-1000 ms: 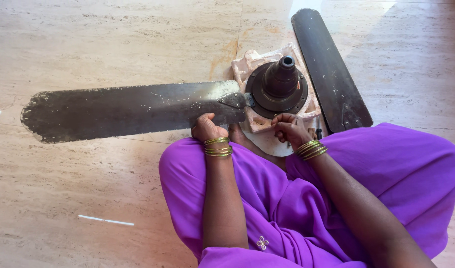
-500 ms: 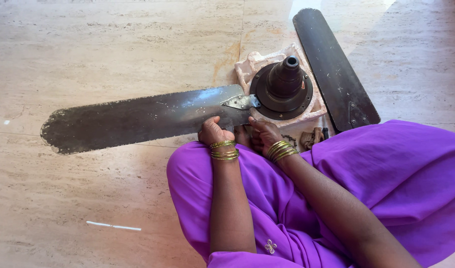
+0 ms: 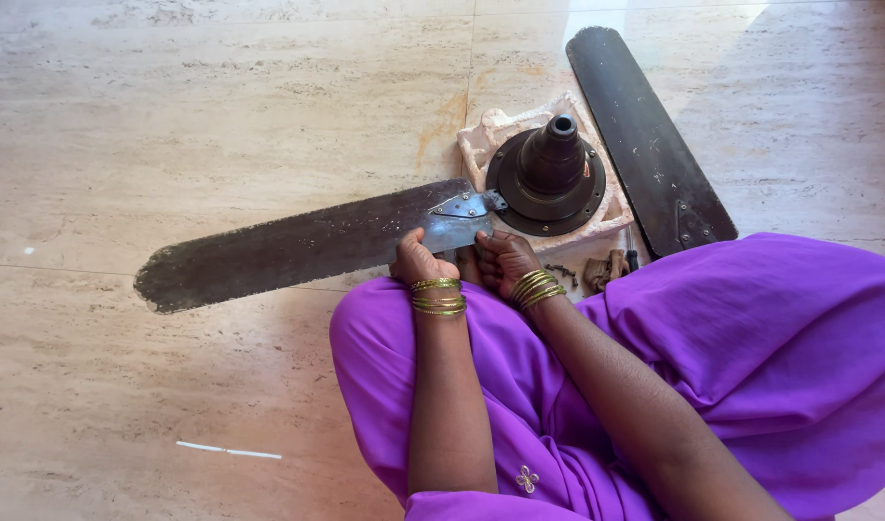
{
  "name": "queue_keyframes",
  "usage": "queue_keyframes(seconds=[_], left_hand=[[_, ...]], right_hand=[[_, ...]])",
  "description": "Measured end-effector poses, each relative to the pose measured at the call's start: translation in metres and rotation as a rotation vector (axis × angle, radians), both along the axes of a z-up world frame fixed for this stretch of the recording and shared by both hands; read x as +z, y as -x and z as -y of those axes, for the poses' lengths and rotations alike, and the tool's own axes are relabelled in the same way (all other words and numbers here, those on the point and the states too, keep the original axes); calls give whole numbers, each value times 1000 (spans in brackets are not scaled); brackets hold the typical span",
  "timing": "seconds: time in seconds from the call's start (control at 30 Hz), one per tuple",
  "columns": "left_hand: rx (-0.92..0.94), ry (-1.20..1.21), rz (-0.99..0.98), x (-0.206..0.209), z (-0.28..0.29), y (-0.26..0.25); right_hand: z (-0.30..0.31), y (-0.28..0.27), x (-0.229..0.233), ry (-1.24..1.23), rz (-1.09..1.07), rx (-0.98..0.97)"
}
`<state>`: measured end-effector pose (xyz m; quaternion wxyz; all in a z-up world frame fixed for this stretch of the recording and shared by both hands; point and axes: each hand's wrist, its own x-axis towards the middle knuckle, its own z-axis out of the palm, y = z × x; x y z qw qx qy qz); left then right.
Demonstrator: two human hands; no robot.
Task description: The person sits on the floor and attaches two fan blades to the fan motor housing using screws. They align each blade, insert screws, and tighten them by hand, then position the second blade and begin securing it.
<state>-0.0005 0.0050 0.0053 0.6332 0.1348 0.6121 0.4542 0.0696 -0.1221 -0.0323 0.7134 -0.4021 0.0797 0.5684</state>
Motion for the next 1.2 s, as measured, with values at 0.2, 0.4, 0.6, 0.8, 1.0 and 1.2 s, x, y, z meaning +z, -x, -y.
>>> queue_keyframes(seconds=[0.2, 0.4, 0.6, 0.8, 1.0, 1.2], left_hand=[[-48, 111, 340, -1, 5, 11], [-185, 220, 392, -14, 12, 19], [-301, 245, 535, -38, 24, 19], [-694, 113, 467, -8, 76, 37], [-1437, -597, -243, 58, 61, 56], [-1660, -1058, -1417, 106, -23, 26]], right_hand=[[-1, -1, -9, -15, -31, -18], [-1, -1, -18, -25, -62, -60], [0, -4, -27, 9, -73, -68], [0, -6, -28, -27, -88, -70], [0, -2, -12, 62, -282, -226], [2, -8, -23, -62, -94, -8]])
